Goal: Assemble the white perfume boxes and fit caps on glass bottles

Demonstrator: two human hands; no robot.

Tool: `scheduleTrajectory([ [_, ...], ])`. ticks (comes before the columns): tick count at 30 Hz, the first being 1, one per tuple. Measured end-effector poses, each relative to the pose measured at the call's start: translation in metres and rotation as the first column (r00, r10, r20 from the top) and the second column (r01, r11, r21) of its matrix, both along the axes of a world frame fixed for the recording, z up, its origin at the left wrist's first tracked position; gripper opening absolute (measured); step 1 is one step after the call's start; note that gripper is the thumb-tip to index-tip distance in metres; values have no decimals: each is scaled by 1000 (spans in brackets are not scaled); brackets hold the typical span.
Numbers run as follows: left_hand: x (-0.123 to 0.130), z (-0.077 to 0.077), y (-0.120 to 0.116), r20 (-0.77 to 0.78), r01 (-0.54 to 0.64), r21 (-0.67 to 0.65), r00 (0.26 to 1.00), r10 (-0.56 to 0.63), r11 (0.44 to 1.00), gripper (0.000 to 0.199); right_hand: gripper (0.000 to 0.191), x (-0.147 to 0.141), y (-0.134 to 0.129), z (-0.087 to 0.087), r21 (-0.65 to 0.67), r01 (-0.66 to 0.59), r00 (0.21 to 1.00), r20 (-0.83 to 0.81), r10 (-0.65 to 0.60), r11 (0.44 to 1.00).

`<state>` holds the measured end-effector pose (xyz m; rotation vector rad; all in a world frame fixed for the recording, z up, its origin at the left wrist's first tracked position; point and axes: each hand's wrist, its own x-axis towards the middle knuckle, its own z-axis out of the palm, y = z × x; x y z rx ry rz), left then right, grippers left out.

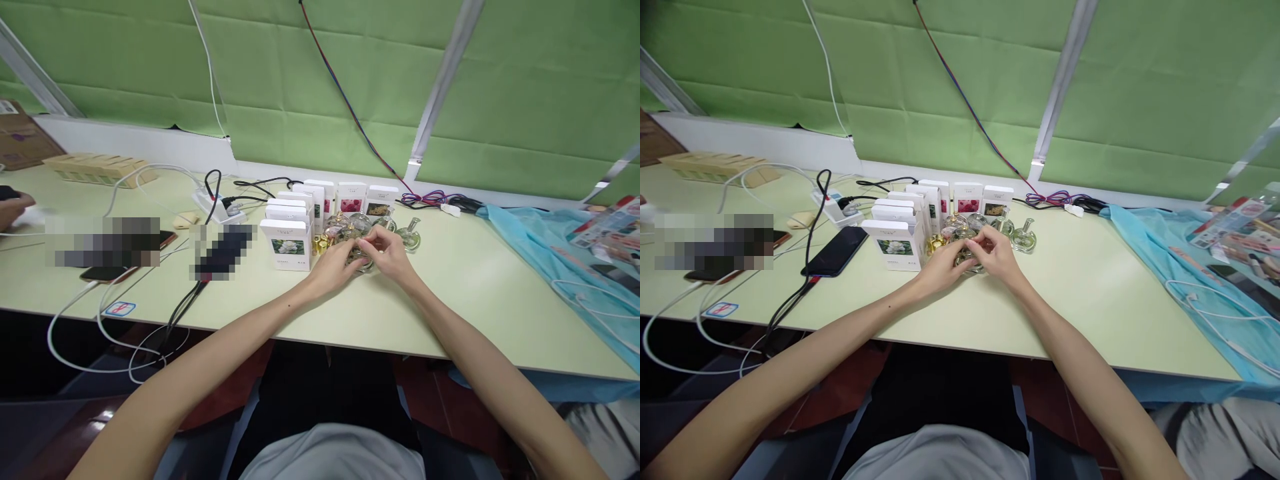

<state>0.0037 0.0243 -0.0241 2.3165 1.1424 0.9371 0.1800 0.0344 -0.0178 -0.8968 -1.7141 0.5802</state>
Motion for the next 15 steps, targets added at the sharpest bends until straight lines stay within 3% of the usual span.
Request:
scheduleTrajectory([
  [15,-1,0,-1,25,6,1,1000,-6,1000,20,39,-1,-4,-3,-39,30,997,-70,-32,999],
])
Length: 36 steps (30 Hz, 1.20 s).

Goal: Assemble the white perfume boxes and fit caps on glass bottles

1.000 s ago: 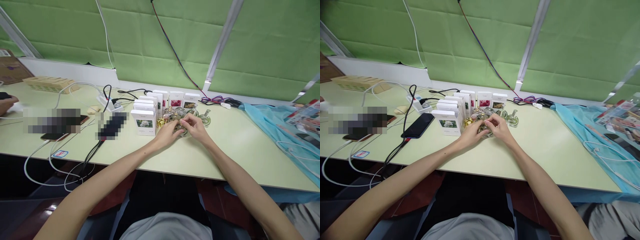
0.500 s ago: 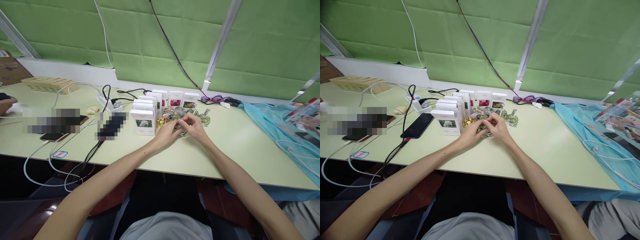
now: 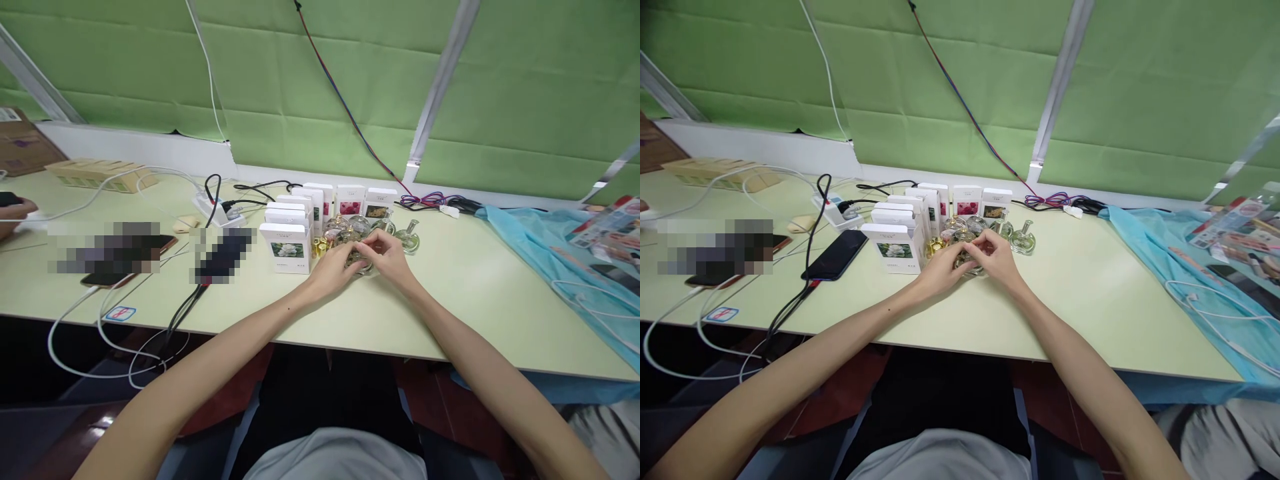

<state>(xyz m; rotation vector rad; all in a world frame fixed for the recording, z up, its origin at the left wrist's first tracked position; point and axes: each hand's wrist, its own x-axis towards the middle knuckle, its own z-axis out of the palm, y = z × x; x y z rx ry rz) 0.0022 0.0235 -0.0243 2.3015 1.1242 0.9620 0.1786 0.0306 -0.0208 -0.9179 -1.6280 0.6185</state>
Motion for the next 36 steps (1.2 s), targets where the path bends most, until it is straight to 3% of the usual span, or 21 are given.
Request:
scheduleTrajectory([
  [7,0,1,2,-18,5,-17,1000,-5,1000,31,38,2,3,2,-24,-13,999,-52,12,1000],
  [17,0,0,3,-18,22,9,1000,-22,1000,45,37,10,3,6,-17,-134,991,-11,134,991],
  [36,1,-1,2,-37,-8,-1,999,8,1000,35,42,8,7,5,-51,-186,982,0,187,981],
])
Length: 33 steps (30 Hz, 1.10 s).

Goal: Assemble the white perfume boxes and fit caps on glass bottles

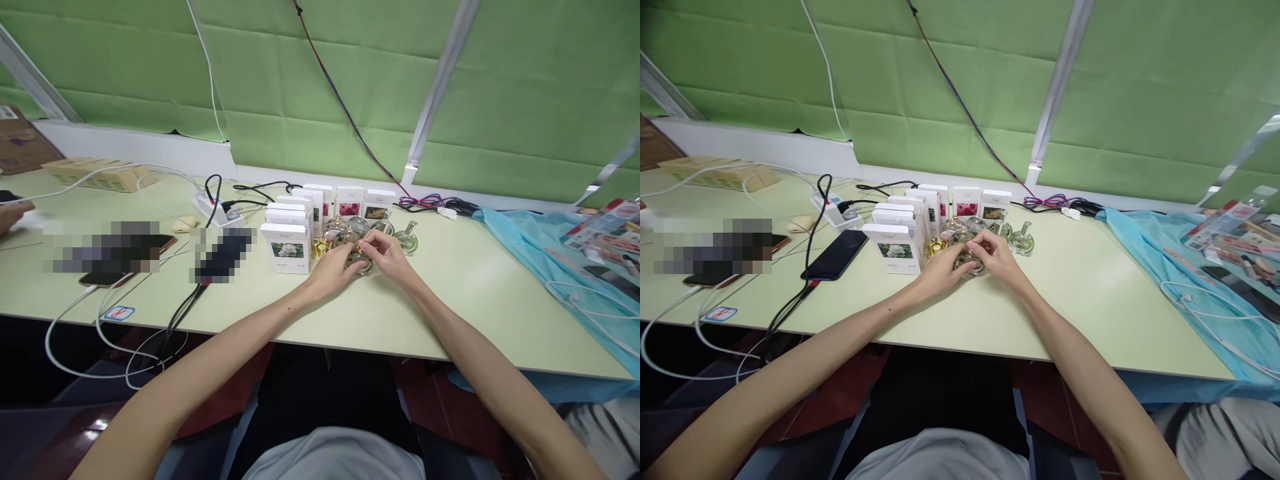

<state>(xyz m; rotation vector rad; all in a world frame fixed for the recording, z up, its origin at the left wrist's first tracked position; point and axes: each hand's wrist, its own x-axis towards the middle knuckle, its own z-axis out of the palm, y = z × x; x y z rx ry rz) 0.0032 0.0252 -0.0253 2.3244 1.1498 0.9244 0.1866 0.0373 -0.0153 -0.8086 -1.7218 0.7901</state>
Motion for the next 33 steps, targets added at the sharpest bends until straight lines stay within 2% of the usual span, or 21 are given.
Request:
scheduleTrajectory([
  [15,1,1,0,-3,-5,0,1000,5,1000,32,44,-2,0,1,35,19,999,33,-20,999],
  [21,1,-1,0,-2,0,-4,1000,0,1000,32,38,-2,1,-3,78,30,999,16,-31,997],
  [33,1,0,0,4,9,5,1000,-9,1000,30,41,-5,-1,-6,112,98,995,15,-100,989],
])
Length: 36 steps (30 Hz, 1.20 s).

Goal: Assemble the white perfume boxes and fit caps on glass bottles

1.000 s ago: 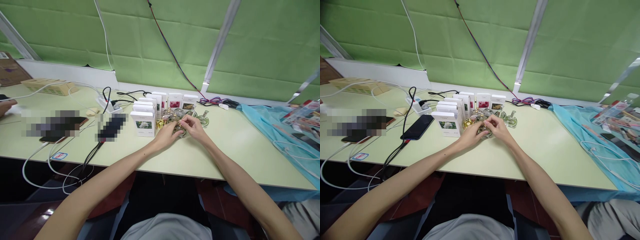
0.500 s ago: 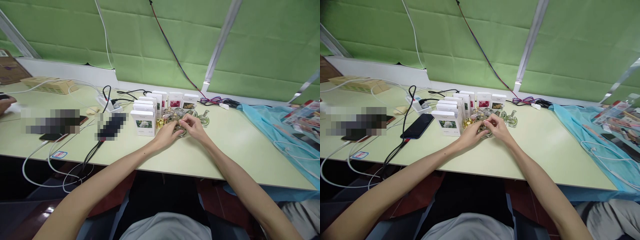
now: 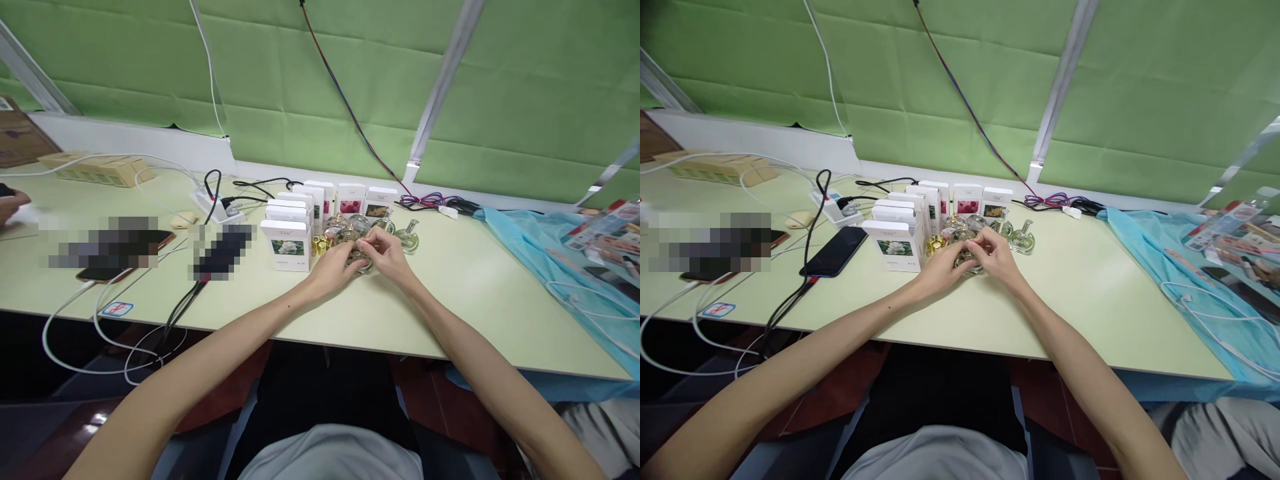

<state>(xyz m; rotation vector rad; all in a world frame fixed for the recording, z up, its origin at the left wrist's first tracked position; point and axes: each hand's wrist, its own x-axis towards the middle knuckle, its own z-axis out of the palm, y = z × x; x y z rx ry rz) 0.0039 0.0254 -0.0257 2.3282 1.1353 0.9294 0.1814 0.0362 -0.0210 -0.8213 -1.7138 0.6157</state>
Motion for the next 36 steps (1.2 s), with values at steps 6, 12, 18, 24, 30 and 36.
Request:
scheduleTrajectory([
  [6,0,-1,0,7,-4,3,1000,4,1000,25,41,-1,-1,-2,27,40,999,16,-41,999],
  [12,0,-2,-1,6,1,20,1000,-2,1000,20,38,-3,-3,-4,68,69,997,32,-71,995],
  [18,0,3,-4,29,11,-12,1000,-11,1000,22,40,-4,-5,-2,50,91,995,28,-93,995],
  [24,0,1,-2,30,16,-3,999,-16,1000,22,39,-4,-6,-3,36,113,994,5,-113,993],
  [30,-1,-3,1,28,20,23,999,-21,1000,16,32,-4,-8,1,60,135,990,20,-137,989],
  [36,-1,-4,3,-6,10,33,1000,-9,999,14,26,-4,-10,5,61,111,991,62,-115,992],
])
